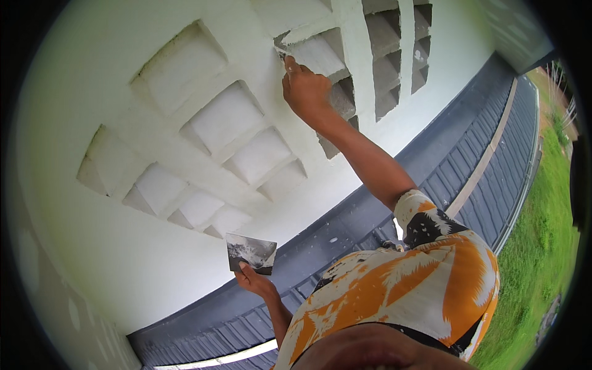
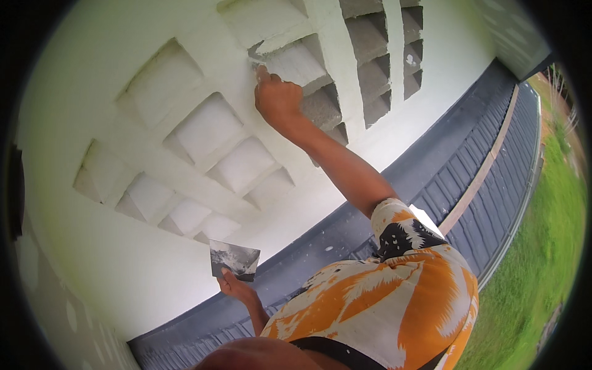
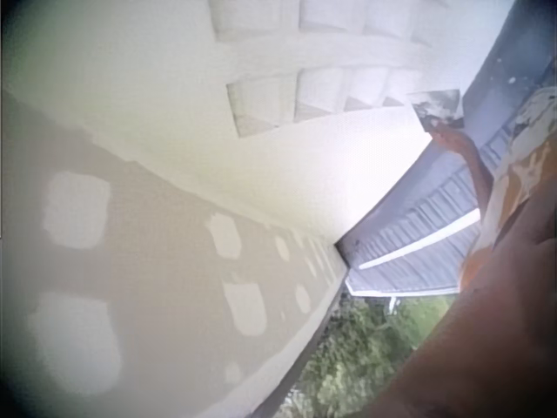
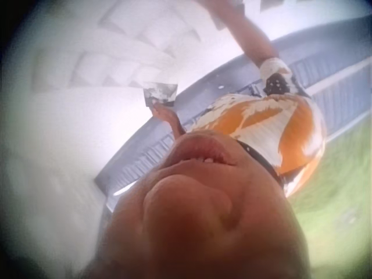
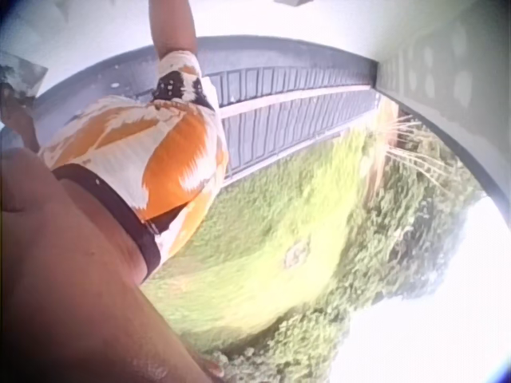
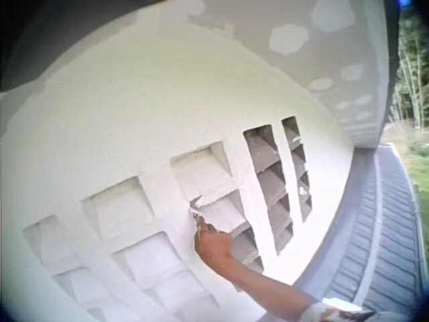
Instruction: The person applies white plaster to a geometrically patterned ceiling using a putty knife and a hawk. They repeatedly scoop plaster from the hawk and spread it into the recessed sections of the ceiling, smoothing the surface.
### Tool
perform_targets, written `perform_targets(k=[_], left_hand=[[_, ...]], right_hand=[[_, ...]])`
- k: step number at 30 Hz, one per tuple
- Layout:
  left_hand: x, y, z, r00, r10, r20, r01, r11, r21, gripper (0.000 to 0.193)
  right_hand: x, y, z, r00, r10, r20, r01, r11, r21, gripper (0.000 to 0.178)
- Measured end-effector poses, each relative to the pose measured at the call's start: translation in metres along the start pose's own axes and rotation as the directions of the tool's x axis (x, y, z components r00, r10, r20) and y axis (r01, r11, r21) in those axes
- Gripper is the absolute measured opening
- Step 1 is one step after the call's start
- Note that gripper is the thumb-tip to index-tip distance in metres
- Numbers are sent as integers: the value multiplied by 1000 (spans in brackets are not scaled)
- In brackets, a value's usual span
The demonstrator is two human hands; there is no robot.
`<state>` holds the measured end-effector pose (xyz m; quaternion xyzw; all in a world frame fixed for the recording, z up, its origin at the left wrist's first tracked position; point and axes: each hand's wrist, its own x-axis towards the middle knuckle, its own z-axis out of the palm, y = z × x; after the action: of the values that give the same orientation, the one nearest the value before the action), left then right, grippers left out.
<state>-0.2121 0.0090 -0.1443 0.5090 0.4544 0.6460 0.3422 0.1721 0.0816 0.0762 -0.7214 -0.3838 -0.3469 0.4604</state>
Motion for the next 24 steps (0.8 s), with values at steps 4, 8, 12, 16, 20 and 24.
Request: perform_targets(k=[4,8,12,16,20,24], left_hand=[[2,8,-25,993,-85,-76,85,996,4,31],[6,-8,-48,985,-164,-56,164,986,2,32],[8,-7,-48,975,-217,-56,215,976,-41,33],[20,-6,-47,977,-198,-72,198,980,-14,31],[25,-1,-50,976,-178,-124,171,983,-67,27],[25,-11,-64,961,-246,-126,231,965,-123,26]], right_hand=[[34,6,-25,977,199,-72,-202,979,-37,32],[53,18,-8,967,254,-16,-254,966,-50,32],[43,-24,8,950,258,173,-271,961,56,33],[25,-46,-9,949,194,248,-222,971,87,31],[32,-15,-27,936,352,-18,-352,936,7,35],[62,28,-4,911,397,-111,-407,910,-78,37]])
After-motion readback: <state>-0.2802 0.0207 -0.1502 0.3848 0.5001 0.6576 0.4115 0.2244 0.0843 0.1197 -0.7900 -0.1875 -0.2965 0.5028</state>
